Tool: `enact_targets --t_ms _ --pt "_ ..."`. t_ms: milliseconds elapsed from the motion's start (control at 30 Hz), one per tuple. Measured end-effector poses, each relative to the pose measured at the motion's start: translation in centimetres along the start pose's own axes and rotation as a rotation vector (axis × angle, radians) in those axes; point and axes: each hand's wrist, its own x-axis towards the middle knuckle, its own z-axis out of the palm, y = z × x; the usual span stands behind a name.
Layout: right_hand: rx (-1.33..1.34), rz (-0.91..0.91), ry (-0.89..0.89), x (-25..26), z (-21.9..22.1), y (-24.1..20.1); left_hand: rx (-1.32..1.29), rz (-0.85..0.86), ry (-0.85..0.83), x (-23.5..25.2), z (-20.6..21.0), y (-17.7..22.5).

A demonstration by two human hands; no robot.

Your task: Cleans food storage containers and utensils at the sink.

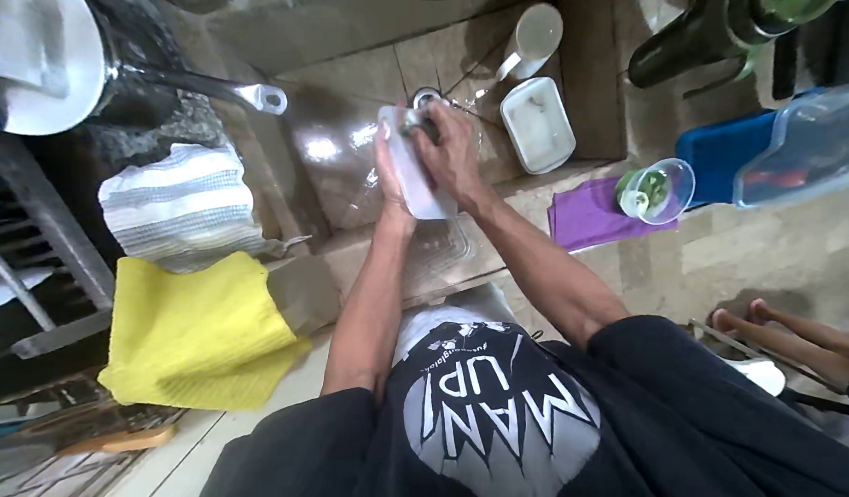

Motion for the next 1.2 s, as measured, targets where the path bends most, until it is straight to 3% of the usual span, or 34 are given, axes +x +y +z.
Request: enact_targets --t_ms 100,167,233,333,400,500,567,633,700,767,867,967,1033,1133,1200 --pt "0.258 -0.083 -0.049 -3.3 0.1 -2.8 -0.004 -0.002 -0.005 1.2 -1.4 1.2" --pt "0.311 -0.172 -0.164 -5.2 -1.0 -1.3 -0.005 -0.012 -0.024 1.6 -2.2 2.2" --pt "0.134 -0.215 -0.221 -4.5 -2.1 1.4 -0.007 0.012 -0.042 1.4 -2.3 2.3" --pt "-0.079 -0.236 -0.137 -0.7 -1.8 2.8 0.033 -0.058 -0.053 0.9 -1.2 1.6" --pt "-0.106 -0.134 -0.078 1.3 -1.5 1.9 0.044 -0.121 -0.061 0.3 -0.3 1.6" --pt "0.006 -0.093 -0.064 0.6 -1.5 0.9 0.079 -0.035 -0.064 0.3 -0.2 2.8" --pt "0.124 -0.088 -0.13 -2.5 -1.6 0.5 0.074 0.028 -0.017 0.8 -0.5 3.3" --pt "0.303 -0.018 -0.242 -5.0 -2.1 -0.2 0.017 -0.017 0.011 1.3 -1.5 3.4" --pt "0.47 0.092 -0.397 -5.2 -3.0 -1.1 0.004 -0.042 0.014 1.5 -1.9 3.1" --pt "0.62 0.204 -0.474 -4.3 -3.7 -2.6 0.037 0.038 0.033 1.5 -2.3 2.1" --pt "0.948 0.405 -0.367 -2.2 -3.5 -3.6 0.09 0.25 0.04 1.8 -2.6 0.9" --pt "1.203 0.545 -0.227 -1.3 -2.6 -2.9 0.027 0.251 0.006 1.1 -2.0 1.2" --pt "0.956 0.493 -0.2 -1.4 -2.1 -2.3 0.037 0.239 0.023 0.5 -1.7 1.3" --pt "0.326 0.176 -0.17 -1.5 -2.1 -1.7 0.022 0.185 -0.023 -0.3 -2.2 1.0" --pt "0.158 0.045 -0.101 -1.1 -2.2 -1.6 -0.001 0.161 -0.006 -0.6 -2.3 1.0"
